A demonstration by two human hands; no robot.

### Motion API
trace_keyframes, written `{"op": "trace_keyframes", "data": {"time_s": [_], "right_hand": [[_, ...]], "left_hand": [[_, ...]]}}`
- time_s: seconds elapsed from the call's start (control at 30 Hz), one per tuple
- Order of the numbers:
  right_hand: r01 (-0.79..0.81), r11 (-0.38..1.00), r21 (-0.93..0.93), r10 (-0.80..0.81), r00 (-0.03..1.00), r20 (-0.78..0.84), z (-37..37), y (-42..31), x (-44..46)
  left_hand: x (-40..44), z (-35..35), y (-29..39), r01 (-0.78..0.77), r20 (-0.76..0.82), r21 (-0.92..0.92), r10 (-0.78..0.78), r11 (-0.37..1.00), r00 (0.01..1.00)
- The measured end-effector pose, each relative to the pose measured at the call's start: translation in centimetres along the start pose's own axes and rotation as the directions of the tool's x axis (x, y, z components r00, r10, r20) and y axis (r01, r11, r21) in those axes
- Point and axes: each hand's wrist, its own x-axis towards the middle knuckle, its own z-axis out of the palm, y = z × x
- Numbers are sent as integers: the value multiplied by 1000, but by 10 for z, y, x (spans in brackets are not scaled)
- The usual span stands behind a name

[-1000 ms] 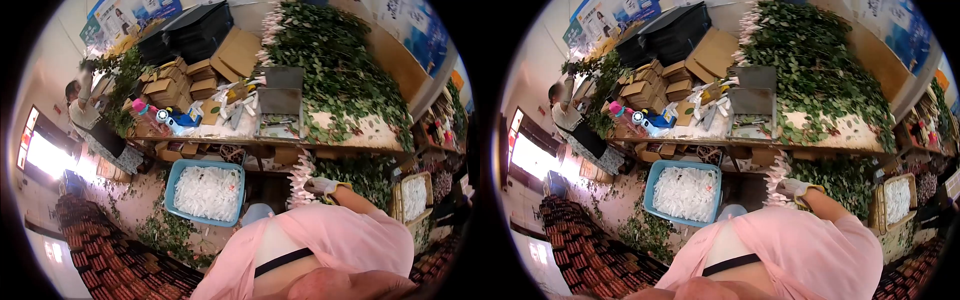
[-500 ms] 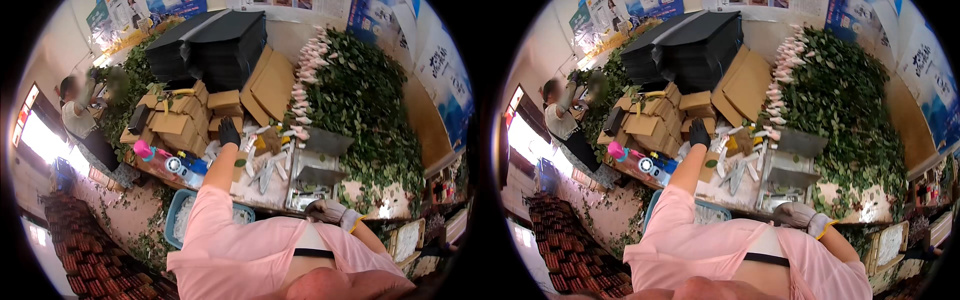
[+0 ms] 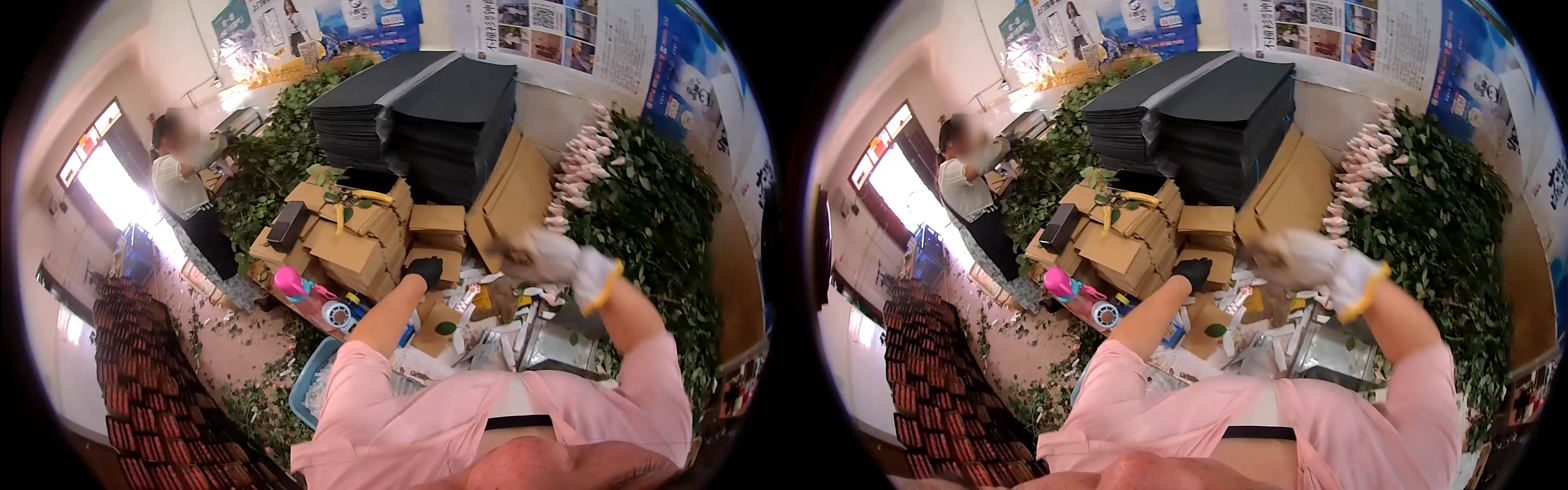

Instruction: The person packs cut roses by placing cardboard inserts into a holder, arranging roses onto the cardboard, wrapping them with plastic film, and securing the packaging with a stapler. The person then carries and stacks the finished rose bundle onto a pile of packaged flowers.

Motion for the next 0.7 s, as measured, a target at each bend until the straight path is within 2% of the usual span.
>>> {"op": "trace_keyframes", "data": {"time_s": [0.03,0.07,0.1,0.13,0.17,0.2,0.23,0.27,0.3,0.33,0.37,0.47,0.5,0.53,0.57,0.6,0.63,0.67,0.7], "right_hand": [[106,994,-19,-108,984,-145,-22,-21,40],[326,926,-191,-367,895,-255,-29,-7,97],[258,924,-282,-353,857,-375,-47,-22,141],[260,902,-345,-413,753,-512,-56,-22,194],[240,903,-356,-411,719,-560,-71,-29,239],[184,889,-420,-407,738,-539,-77,-21,283],[141,844,-518,-480,627,-613,-67,0,324],[163,841,-516,-491,630,-602,-58,5,337],[27,830,-557,-308,856,-417,-52,5,347],[-87,774,-627,-61,976,-211,-46,-3,352],[-89,758,-646,-91,966,-240,-38,-10,352],[-37,775,-631,-206,929,-308,-50,-26,308],[-14,829,-560,-195,930,-312,-81,-28,270],[-129,814,-567,-171,879,-446,-106,-5,246],[-213,795,-567,-173,817,-550,-140,22,213],[-531,563,-633,18,773,-634,-176,43,169],[-440,656,-613,-160,713,-683,-216,108,125],[-607,518,-602,-91,661,-745,-225,77,58],[-624,467,-626,-202,614,-763,-228,71,-1]], "left_hand": [[3,14,-2,-13,-102,49,18,999,995],[6,21,-4,-19,-208,106,41,994,977],[1,14,1,18,-218,36,-10,999,976],[-9,10,9,53,-217,-41,-60,998,974],[-9,15,13,51,-334,-79,-75,996,939],[2,17,14,59,-342,-93,-87,994,936],[13,20,14,72,-358,-115,-109,991,927],[20,26,17,89,-368,-141,-136,986,920],[20,29,21,54,-449,-223,-152,973,881],[16,32,20,72,-444,-237,-174,969,879],[11,35,20,49,-472,-176,-128,983,872],[2,31,13,-7,-476,-72,-28,997,879],[1,28,10,-10,-466,-173,-73,985,882],[6,28,9,-22,-451,-274,-108,961,886],[27,42,-1,-60,-486,-294,-95,954,869],[43,56,-10,-107,-516,-307,-70,946,854],[25,41,-5,-25,-473,-313,-133,949,871],[-5,22,6,53,-433,-306,-189,950,881],[-29,16,21,17,-516,-334,-198,942,834]]}}
